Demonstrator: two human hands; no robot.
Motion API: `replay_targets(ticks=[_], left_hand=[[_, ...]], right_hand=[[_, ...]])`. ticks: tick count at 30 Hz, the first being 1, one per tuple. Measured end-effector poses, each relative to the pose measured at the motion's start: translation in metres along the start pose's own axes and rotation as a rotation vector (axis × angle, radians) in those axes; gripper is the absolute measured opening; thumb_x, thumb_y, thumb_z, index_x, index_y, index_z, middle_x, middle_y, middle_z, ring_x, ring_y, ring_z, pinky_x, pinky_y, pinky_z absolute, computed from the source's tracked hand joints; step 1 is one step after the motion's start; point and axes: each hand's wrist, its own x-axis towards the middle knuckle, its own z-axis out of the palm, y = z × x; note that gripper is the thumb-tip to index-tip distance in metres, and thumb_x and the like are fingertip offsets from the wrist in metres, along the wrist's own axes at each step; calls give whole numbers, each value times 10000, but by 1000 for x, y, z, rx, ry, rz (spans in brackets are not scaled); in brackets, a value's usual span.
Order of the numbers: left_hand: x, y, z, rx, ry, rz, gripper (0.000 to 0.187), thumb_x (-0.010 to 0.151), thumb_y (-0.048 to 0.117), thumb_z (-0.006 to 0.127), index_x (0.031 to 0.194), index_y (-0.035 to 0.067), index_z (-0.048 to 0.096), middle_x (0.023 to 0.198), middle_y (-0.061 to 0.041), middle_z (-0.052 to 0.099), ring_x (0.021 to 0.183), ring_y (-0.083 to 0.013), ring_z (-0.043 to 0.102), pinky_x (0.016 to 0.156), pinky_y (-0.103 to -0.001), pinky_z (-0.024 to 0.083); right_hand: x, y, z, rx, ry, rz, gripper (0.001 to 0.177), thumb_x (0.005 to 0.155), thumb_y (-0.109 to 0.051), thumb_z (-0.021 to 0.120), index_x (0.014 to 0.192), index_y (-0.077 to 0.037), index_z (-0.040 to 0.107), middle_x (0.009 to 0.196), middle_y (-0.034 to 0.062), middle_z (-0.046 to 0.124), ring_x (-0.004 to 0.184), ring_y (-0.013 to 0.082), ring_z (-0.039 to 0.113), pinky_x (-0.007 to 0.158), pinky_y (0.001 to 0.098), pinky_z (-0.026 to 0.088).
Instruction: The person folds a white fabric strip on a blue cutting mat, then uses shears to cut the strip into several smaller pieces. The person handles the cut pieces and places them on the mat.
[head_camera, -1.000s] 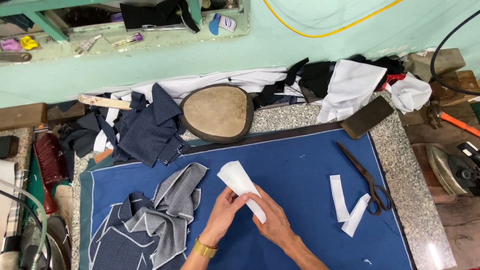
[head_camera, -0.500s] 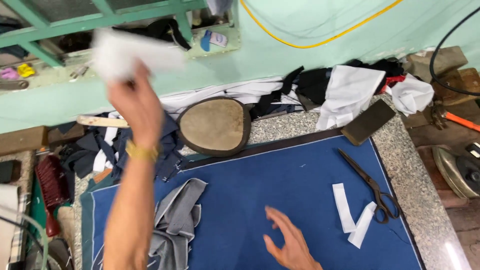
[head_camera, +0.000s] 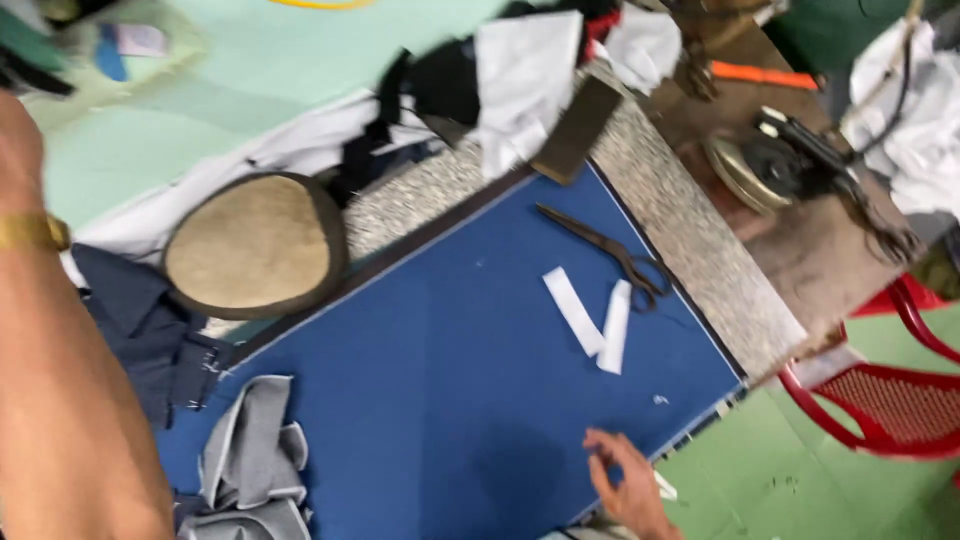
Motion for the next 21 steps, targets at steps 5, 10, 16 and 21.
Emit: replay_targets(ticks=[5,10,16,21], left_hand=[[-244,160,66,735,-288,131,474,1211,15,496,1635,-60,298,1621,-293,416,1464,-433,360,1192,-537,222],[-337,484,81,123,-448,202,206,980,359,666,1095,190,697,874,-35,662,845,-278,650,860,-425,468],[-417,628,143,-52,-765,29,471,916,507,656,1135,91,633,866,-83,694,818,-294,700,710,-423,548],[-430,676,156,248,-803,67,496,831,462,764,1050,47,603,791,-49,651,712,-230,709,593,-345,591]], right_hand=[[26,42,-27,32,95,51,273,947,-112,626,1201,-157,716,996,-4,747,704,118,707,731,273,598],[84,64,-57,7,311,-162,269,910,26,628,1150,-43,730,940,115,727,760,281,734,649,363,591],[133,80,-83,-53,404,-261,281,894,47,642,1135,-55,743,999,104,708,843,284,730,718,367,603],[158,90,-93,-28,328,-320,295,896,41,615,1155,-42,730,1023,108,690,881,285,726,765,392,610]])
